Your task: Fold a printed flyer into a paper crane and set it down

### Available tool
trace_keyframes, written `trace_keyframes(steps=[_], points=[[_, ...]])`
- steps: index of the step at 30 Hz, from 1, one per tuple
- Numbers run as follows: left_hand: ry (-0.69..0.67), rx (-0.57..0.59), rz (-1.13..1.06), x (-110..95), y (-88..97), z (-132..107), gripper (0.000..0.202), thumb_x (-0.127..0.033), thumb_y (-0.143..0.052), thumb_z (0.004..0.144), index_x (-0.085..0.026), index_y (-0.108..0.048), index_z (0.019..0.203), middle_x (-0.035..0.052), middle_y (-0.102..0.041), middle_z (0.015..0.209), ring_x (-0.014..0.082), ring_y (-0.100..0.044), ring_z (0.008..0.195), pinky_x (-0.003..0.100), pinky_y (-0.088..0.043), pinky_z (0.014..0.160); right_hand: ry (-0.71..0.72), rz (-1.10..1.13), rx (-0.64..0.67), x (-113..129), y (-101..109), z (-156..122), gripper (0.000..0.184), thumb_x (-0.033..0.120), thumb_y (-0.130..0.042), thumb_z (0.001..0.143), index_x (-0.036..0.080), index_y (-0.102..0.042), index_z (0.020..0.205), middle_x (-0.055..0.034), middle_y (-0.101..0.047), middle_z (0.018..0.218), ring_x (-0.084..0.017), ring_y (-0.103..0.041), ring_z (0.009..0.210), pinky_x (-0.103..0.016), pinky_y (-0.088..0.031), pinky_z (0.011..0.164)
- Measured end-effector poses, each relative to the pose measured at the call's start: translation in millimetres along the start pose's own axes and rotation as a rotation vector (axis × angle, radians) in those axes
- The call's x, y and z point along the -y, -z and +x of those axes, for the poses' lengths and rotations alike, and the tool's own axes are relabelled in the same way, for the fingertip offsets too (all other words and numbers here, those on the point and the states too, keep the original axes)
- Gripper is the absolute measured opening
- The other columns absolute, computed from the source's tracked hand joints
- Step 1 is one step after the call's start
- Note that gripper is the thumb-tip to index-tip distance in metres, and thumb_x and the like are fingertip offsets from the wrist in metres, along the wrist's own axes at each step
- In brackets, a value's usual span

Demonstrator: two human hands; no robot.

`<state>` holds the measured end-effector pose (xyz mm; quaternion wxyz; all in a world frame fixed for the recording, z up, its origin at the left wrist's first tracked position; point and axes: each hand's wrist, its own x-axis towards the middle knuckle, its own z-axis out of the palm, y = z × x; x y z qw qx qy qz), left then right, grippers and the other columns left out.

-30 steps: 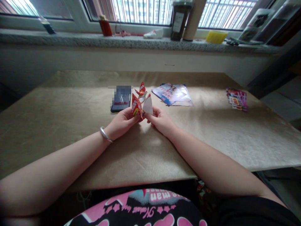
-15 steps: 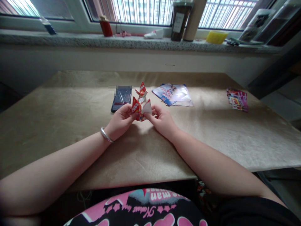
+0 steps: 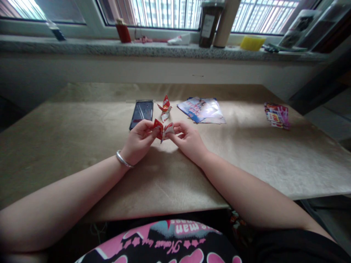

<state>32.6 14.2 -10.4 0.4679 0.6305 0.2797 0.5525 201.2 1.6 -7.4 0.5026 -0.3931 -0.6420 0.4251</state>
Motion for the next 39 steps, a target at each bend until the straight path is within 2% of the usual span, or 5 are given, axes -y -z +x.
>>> trace_keyframes(steps=[7,11,18,27,39], points=[[0.01,0.053,0.156,0.4,1.5,-3.7,0.018,-0.032,-0.065,0.081,-0.015,-0.058,0.084,0.0027,-0.063,0.084,0.0136,-0.065,0.078,0.029,-0.057,0.076,0.073,-0.128,-0.094,0.7,2.7,-0.9,0.016,0.036,-0.067,0.076,0.021,-0.064,0.077,0.0007,-0.067,0.075,-0.014,-0.064,0.073,-0.03,-0.052,0.07],[-0.038,0.029,0.127,0.2,1.7,-4.7,0.018,-0.031,-0.064,0.082,-0.017,-0.058,0.092,0.0019,-0.064,0.087,0.0122,-0.065,0.078,0.027,-0.056,0.074,0.104,-0.193,-0.1,2.3,2.6,-1.5,0.013,0.034,-0.066,0.078,0.021,-0.066,0.076,0.0013,-0.068,0.073,-0.013,-0.064,0.072,-0.031,-0.052,0.074],[-0.101,-0.015,0.164,0.8,1.2,-3.3,0.016,-0.03,-0.065,0.081,-0.017,-0.06,0.087,0.0007,-0.06,0.082,0.011,-0.062,0.075,0.025,-0.056,0.071,0.154,-0.114,-0.12,3.5,0.6,-4.9,0.013,0.03,-0.068,0.077,0.021,-0.064,0.086,0.0005,-0.069,0.081,-0.014,-0.067,0.076,-0.03,-0.056,0.071],[-0.125,0.041,0.149,-1.9,1.6,-5.2,0.011,-0.025,-0.064,0.082,-0.017,-0.059,0.089,0.0009,-0.058,0.085,0.0112,-0.062,0.078,0.027,-0.057,0.073,0.2,-0.16,-0.133,8.6,0.5,-8.3,0.01,0.029,-0.066,0.079,0.02,-0.067,0.083,-0.0021,-0.072,0.083,-0.015,-0.067,0.076,-0.032,-0.056,0.073],[-0.207,0.054,0.323,-7.7,0.9,-4.9,0.002,-0.017,-0.061,0.08,-0.017,-0.061,0.083,0.0012,-0.056,0.082,0.0104,-0.056,0.077,0.021,-0.053,0.066,0.298,-0.263,-0.053,13.5,-0.5,-7.3,0.003,0.024,-0.063,0.081,0.022,-0.066,0.08,-0.0012,-0.067,0.083,-0.013,-0.063,0.079,-0.026,-0.055,0.066]])
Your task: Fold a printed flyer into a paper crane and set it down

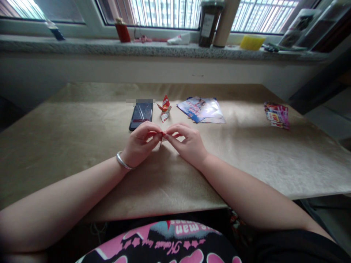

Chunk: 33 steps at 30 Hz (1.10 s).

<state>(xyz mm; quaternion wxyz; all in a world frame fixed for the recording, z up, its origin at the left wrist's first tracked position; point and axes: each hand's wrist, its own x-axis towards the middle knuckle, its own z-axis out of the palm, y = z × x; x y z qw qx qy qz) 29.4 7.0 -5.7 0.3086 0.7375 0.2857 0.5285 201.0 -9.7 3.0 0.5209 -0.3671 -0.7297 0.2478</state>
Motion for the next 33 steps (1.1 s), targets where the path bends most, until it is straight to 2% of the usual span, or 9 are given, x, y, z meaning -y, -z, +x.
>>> trace_keyframes(steps=[6,11,16,23,27,33], points=[[0.066,-0.008,-0.113,0.8,-2.0,-1.5,0.007,-0.017,-0.06,0.08,-0.017,-0.056,0.086,-0.0006,-0.056,0.083,0.0094,-0.058,0.075,0.024,-0.055,0.071,-0.089,0.053,-0.055,-3.0,-2.7,-1.5,0.005,0.027,-0.062,0.081,0.022,-0.061,0.081,0.002,-0.064,0.077,-0.011,-0.061,0.073,-0.028,-0.055,0.07],[0.09,0.027,-0.095,0.7,-1.8,-1.1,0.006,-0.019,-0.063,0.079,-0.017,-0.059,0.084,0.0007,-0.056,0.083,0.0097,-0.058,0.076,0.023,-0.054,0.071,-0.113,0.044,0.019,-3.9,-5.3,-0.8,0.003,0.025,-0.059,0.079,0.022,-0.061,0.078,0.0013,-0.063,0.079,-0.012,-0.061,0.076,-0.027,-0.055,0.07],[0.107,0.032,-0.078,-0.3,-2.0,-0.4,0.008,-0.022,-0.064,0.078,-0.016,-0.059,0.082,0.0013,-0.057,0.083,0.0096,-0.057,0.074,0.021,-0.053,0.067,-0.131,0.052,0.028,-3.9,-7.3,-1.2,0.002,0.023,-0.058,0.077,0.022,-0.06,0.078,0.0014,-0.062,0.078,-0.013,-0.06,0.075,-0.027,-0.054,0.07],[0.14,0.071,-0.179,-1.7,-3.0,1.1,0.02,-0.034,-0.066,0.08,-0.016,-0.057,0.081,-0.001,-0.054,0.079,0.0071,-0.055,0.064,0.019,-0.051,0.06,-0.103,0.058,0.007,-1.7,-7.3,-0.5,0.001,0.02,-0.059,0.077,0.021,-0.058,0.078,0.0022,-0.061,0.075,-0.011,-0.06,0.071,-0.027,-0.055,0.069],[0.133,0.075,-0.181,0.2,-3.5,0.0,0.019,-0.031,-0.067,0.079,-0.017,-0.056,0.082,-0.0013,-0.053,0.079,0.0081,-0.057,0.067,0.021,-0.053,0.063,-0.061,0.034,-0.01,-1.6,-6.6,-1.4,0.004,0.018,-0.059,0.077,0.022,-0.06,0.079,0.0022,-0.063,0.076,-0.012,-0.061,0.073,-0.027,-0.055,0.07],[0.144,0.078,-0.253,2.3,-3.8,-1.8,0.021,-0.033,-0.068,0.078,-0.019,-0.056,0.088,-0.0001,-0.056,0.085,0.0098,-0.058,0.076,0.022,-0.056,0.068,-0.022,-0.068,-0.005,-1.5,-4.2,-1.7,0.004,0.024,-0.059,0.079,0.023,-0.063,0.081,0.0007,-0.064,0.078,-0.014,-0.062,0.074,-0.029,-0.054,0.068]])
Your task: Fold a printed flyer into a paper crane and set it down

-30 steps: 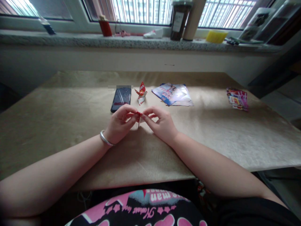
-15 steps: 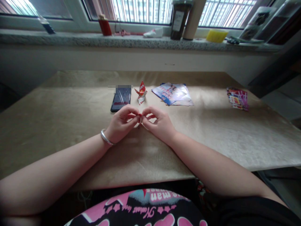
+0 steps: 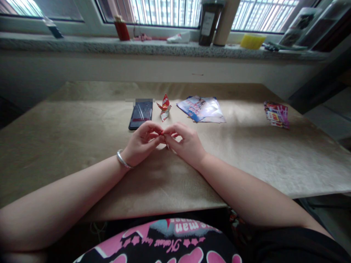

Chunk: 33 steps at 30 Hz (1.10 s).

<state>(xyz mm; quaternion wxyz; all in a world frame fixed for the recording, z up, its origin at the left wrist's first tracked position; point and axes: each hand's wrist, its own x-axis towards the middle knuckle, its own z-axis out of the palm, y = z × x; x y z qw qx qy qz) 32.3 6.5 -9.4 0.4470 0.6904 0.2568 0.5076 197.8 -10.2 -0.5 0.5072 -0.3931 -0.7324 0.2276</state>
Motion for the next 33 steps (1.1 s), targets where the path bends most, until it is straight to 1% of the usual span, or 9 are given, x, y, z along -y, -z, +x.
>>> trace_keyframes(steps=[4,8,12,16,19,21,24,29,33], points=[[0.036,0.029,-0.09,-0.8,0.3,0.4,0.021,-0.034,-0.068,0.078,-0.019,-0.057,0.088,-0.0003,-0.057,0.084,0.0108,-0.061,0.075,0.024,-0.058,0.068,-0.015,0.03,0.0,1.7,-0.6,-0.1,0.003,0.024,-0.06,0.079,0.023,-0.062,0.079,0.001,-0.063,0.075,-0.013,-0.061,0.069,-0.027,-0.054,0.065],[0.058,0.029,-0.101,-3.0,0.5,0.9,0.021,-0.036,-0.068,0.079,-0.018,-0.059,0.085,-0.001,-0.057,0.078,0.01,-0.061,0.07,0.023,-0.058,0.065,-0.087,0.095,0.026,6.2,-1.5,0.0,0.01,0.031,-0.058,0.081,0.022,-0.06,0.076,0.0013,-0.063,0.072,-0.012,-0.06,0.065,-0.027,-0.054,0.062],[-0.029,0.002,-0.023,-4.0,0.3,0.7,0.016,-0.032,-0.067,0.08,-0.018,-0.061,0.083,-0.0009,-0.057,0.079,0.0085,-0.06,0.069,0.021,-0.057,0.064,-0.128,0.13,0.026,7.5,-2.2,1.0,0.013,0.033,-0.059,0.08,0.022,-0.058,0.074,0.0018,-0.062,0.071,-0.011,-0.06,0.065,-0.026,-0.053,0.062],[-0.134,-0.029,0.095,-3.1,0.6,0.1,0.011,-0.029,-0.066,0.081,-0.019,-0.064,0.084,0.0,-0.058,0.082,0.0085,-0.06,0.072,0.021,-0.056,0.065,-0.16,0.171,0.006,6.0,-2.7,1.7,0.013,0.032,-0.06,0.079,0.021,-0.057,0.073,0.0022,-0.062,0.069,-0.011,-0.06,0.063,-0.026,-0.053,0.062],[-0.164,-0.041,0.157,-2.8,1.1,-0.3,0.01,-0.029,-0.066,0.082,-0.019,-0.065,0.084,0.0006,-0.058,0.083,0.009,-0.06,0.074,0.021,-0.055,0.064,-0.169,0.167,-0.002,5.2,-2.5,1.8,0.013,0.032,-0.061,0.079,0.021,-0.058,0.073,0.002,-0.063,0.069,-0.012,-0.06,0.064,-0.027,-0.053,0.063],[-0.168,-0.043,0.159,-2.8,1.1,-0.5,0.011,-0.03,-0.066,0.082,-0.019,-0.065,0.083,0.0007,-0.058,0.083,0.0091,-0.06,0.074,0.021,-0.055,0.065,-0.177,0.168,0.003,4.8,-2.3,1.9,0.014,0.033,-0.062,0.078,0.021,-0.059,0.072,0.0019,-0.063,0.069,-0.012,-0.061,0.065,-0.026,-0.053,0.063],[-0.135,-0.045,0.108,-3.0,0.3,-0.3,0.014,-0.032,-0.066,0.081,-0.018,-0.064,0.083,0.0006,-0.058,0.082,0.0091,-0.061,0.073,0.021,-0.056,0.064,-0.195,0.183,0.02,3.5,-2.1,2.3,0.014,0.033,-0.063,0.078,0.021,-0.059,0.073,0.0018,-0.064,0.07,-0.011,-0.061,0.064,-0.026,-0.053,0.062],[0.021,-0.044,-0.039,-1.8,-1.1,2.5,0.023,-0.035,-0.069,0.079,-0.016,-0.059,0.085,-0.0002,-0.062,0.078,0.0095,-0.064,0.066,0.02,-0.056,0.059,-0.239,0.205,0.045,-1.6,-2.0,2.6,0.013,0.031,-0.064,0.077,0.02,-0.059,0.078,0.0021,-0.065,0.073,-0.011,-0.062,0.064,-0.025,-0.053,0.061],[0.093,-0.053,-0.124,2.8,0.4,4.6,0.029,-0.035,-0.073,0.074,-0.015,-0.054,0.084,-0.0008,-0.062,0.077,0.0104,-0.065,0.069,0.021,-0.056,0.062,-0.308,0.229,0.086,-5.9,-2.0,3.2,0.013,0.03,-0.063,0.076,0.019,-0.057,0.077,0.0028,-0.062,0.07,-0.01,-0.06,0.06,-0.023,-0.051,0.055]])
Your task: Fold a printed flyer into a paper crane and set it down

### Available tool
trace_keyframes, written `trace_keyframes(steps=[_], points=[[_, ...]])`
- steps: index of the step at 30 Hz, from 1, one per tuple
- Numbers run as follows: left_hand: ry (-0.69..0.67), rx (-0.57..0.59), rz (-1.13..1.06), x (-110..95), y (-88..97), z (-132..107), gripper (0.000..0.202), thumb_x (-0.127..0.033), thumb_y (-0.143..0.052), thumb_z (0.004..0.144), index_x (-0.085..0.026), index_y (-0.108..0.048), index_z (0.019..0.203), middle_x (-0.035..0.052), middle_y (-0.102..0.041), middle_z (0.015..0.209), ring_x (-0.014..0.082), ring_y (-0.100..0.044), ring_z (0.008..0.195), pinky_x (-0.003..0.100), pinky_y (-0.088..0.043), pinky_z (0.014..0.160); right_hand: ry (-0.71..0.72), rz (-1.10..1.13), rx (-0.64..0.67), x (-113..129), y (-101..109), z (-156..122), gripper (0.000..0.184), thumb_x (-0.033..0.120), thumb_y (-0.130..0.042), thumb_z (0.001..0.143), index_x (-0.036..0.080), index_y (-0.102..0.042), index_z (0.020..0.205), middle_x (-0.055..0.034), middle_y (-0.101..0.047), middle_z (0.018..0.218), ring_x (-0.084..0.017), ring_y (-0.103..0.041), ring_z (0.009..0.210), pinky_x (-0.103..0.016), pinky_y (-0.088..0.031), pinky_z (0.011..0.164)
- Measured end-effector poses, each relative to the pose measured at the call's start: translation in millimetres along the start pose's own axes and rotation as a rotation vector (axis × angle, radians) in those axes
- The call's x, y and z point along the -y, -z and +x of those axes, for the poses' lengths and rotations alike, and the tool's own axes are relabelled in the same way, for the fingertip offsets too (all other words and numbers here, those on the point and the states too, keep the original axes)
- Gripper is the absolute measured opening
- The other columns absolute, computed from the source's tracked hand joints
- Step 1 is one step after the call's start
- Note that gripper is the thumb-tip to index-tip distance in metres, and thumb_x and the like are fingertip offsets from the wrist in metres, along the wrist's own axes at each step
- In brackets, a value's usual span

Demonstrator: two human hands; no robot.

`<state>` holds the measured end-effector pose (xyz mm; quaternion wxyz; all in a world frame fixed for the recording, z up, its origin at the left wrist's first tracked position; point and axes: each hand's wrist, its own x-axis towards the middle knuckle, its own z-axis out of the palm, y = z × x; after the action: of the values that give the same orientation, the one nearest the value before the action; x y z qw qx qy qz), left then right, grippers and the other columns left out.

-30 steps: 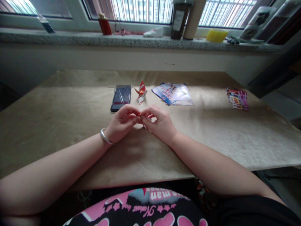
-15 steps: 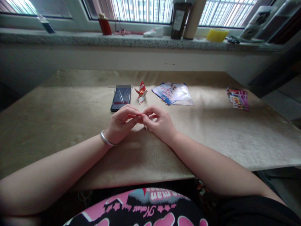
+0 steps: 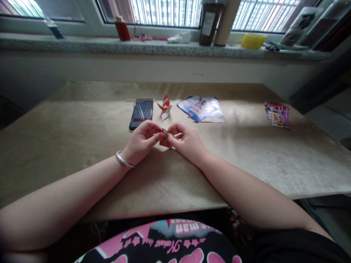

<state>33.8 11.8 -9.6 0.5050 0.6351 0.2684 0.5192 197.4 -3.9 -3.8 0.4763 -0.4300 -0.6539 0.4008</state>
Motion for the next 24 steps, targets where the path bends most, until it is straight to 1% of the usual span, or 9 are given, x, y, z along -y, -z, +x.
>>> trace_keyframes(steps=[3,7,9,11,14,19,21,24], points=[[0.078,0.044,-0.028,3.6,1.7,0.3,0.029,-0.034,-0.073,0.073,-0.015,-0.053,0.083,-0.0003,-0.063,0.078,0.0107,-0.065,0.07,0.023,-0.057,0.065,-0.034,-0.028,0.061,-2.2,1.7,1.8,0.009,0.027,-0.061,0.076,0.019,-0.057,0.078,0.0027,-0.061,0.071,-0.009,-0.059,0.06,-0.021,-0.048,0.054],[0.139,0.105,0.027,8.4,3.1,-0.6,0.019,-0.024,-0.067,0.077,-0.016,-0.054,0.087,0.0003,-0.064,0.079,0.0117,-0.065,0.07,0.025,-0.056,0.066,-0.064,-0.046,0.145,-7.2,6.6,4.6,0.007,0.022,-0.059,0.074,0.019,-0.057,0.08,0.0024,-0.062,0.074,-0.011,-0.059,0.066,-0.022,-0.048,0.057],[0.131,0.144,0.117,10.8,4.0,-0.7,0.015,-0.019,-0.065,0.077,-0.016,-0.055,0.089,0.0005,-0.064,0.08,0.0126,-0.065,0.071,0.025,-0.055,0.067,-0.075,-0.082,0.176,-11.2,9.6,5.9,0.007,0.022,-0.059,0.073,0.019,-0.057,0.079,0.0027,-0.061,0.073,-0.011,-0.058,0.065,-0.023,-0.048,0.059],[0.104,0.174,0.23,12.4,5.0,-0.5,0.014,-0.016,-0.062,0.077,-0.016,-0.058,0.089,0.0013,-0.063,0.082,0.0142,-0.063,0.077,0.027,-0.054,0.071,-0.075,-0.159,0.201,-15.3,12.2,7.0,0.008,0.023,-0.06,0.071,0.019,-0.056,0.076,0.0035,-0.059,0.068,-0.011,-0.055,0.061,-0.022,-0.045,0.056],[0.082,0.192,0.379,10.9,6.1,0.0,0.019,-0.013,-0.06,0.076,-0.015,-0.059,0.095,0.0028,-0.064,0.087,0.0163,-0.061,0.084,0.028,-0.052,0.076,-0.101,-0.205,0.237,-19.4,14.5,8.0,0.011,0.026,-0.061,0.071,0.019,-0.056,0.078,0.0029,-0.06,0.069,-0.012,-0.054,0.062,-0.023,-0.043,0.056],[0.111,0.24,0.587,2.2,5.5,0.9,0.029,-0.011,-0.058,0.074,-0.014,-0.058,0.103,0.0039,-0.064,0.092,0.0166,-0.06,0.082,0.027,-0.049,0.074,-0.125,-0.277,0.271,-20.2,14.8,8.8,0.014,0.027,-0.061,0.071,0.018,-0.057,0.081,0.0019,-0.061,0.07,-0.012,-0.053,0.063,-0.023,-0.041,0.057],[0.11,0.248,0.619,0.8,5.4,1.3,0.03,-0.011,-0.058,0.074,-0.013,-0.058,0.104,0.0048,-0.065,0.094,0.0178,-0.06,0.084,0.028,-0.049,0.076,-0.128,-0.287,0.274,-20.0,15.2,9.1,0.013,0.027,-0.06,0.071,0.018,-0.058,0.081,0.0018,-0.06,0.07,-0.012,-0.052,0.063,-0.023,-0.04,0.056],[0.096,0.265,0.565,2.0,6.1,2.1,0.027,-0.012,-0.055,0.077,-0.013,-0.06,0.104,0.0056,-0.066,0.097,0.0189,-0.061,0.089,0.03,-0.049,0.08,-0.136,-0.271,0.269,-19.0,16.4,9.6,0.013,0.028,-0.06,0.072,0.017,-0.059,0.079,0.0012,-0.06,0.07,-0.013,-0.052,0.064,-0.024,-0.039,0.057]])
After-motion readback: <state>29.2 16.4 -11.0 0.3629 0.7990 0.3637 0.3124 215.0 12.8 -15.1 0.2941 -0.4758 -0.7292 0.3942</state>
